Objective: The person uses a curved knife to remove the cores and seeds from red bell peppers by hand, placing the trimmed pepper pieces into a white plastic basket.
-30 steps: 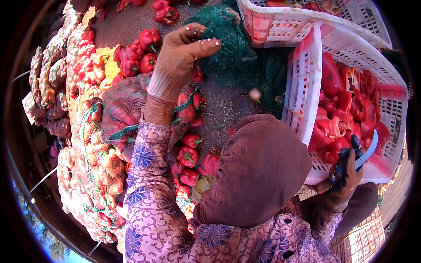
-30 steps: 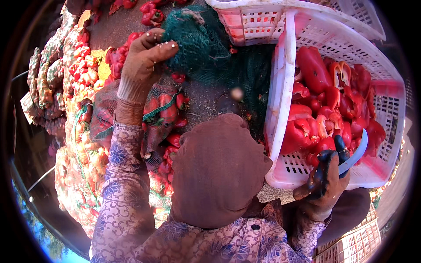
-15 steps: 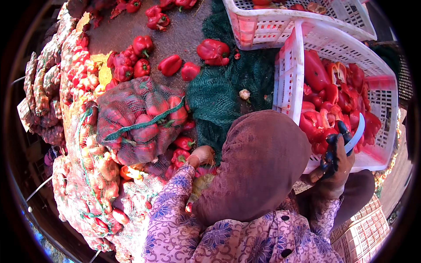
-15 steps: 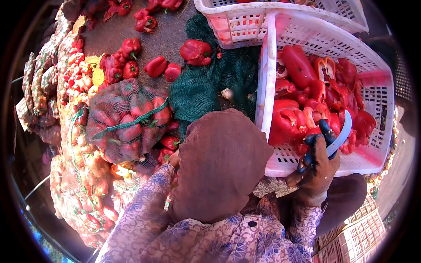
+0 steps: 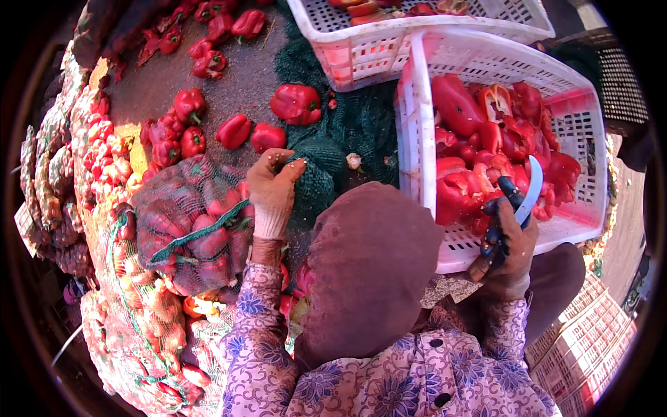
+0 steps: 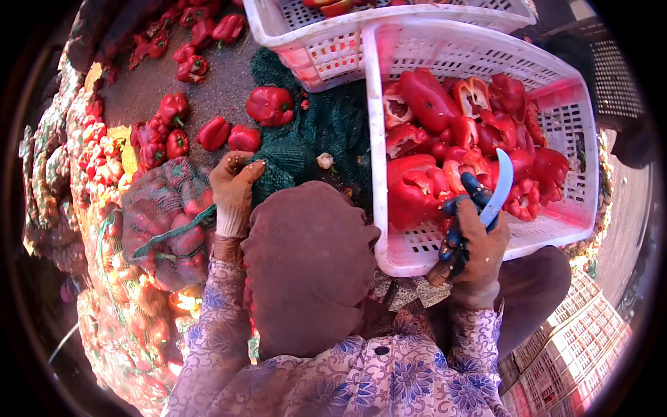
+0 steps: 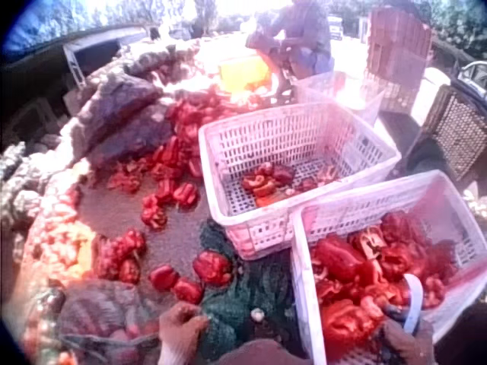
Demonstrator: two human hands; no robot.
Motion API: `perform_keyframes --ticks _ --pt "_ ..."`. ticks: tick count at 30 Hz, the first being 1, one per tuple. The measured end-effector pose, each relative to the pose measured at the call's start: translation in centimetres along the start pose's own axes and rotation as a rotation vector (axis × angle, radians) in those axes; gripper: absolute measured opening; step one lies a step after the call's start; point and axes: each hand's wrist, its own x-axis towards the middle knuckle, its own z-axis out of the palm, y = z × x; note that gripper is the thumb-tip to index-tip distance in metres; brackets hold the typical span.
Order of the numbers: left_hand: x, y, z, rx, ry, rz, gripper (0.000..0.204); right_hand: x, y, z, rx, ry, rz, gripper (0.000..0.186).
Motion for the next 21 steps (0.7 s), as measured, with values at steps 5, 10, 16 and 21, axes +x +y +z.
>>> perform_keyframes --ticks 5,10,16,21 --pt "0.6 9.9 -1.5 -0.204 -0.175 0.153 0.014 1.2 -2.0 -0.2 0.597 0.149 0.627 0.036" --pt "-1.0 22.4 -0.6 -0.341 -0.128 0.322 0.018 -0.5 -1.4 -1.6 0.751 0.163 0.546 0.03" --pt "-0.8 37.5 3.0 0.256 -0.232 1.102 0.047 -2.0 -2.3 -0.5 0.949 0.064 0.503 0.03" --pt "-4.9 52.5 19.4 0.617 -0.188 1.761 0.044 -2.5 -0.3 1.7 0.934 0.142 0.372 0.033"
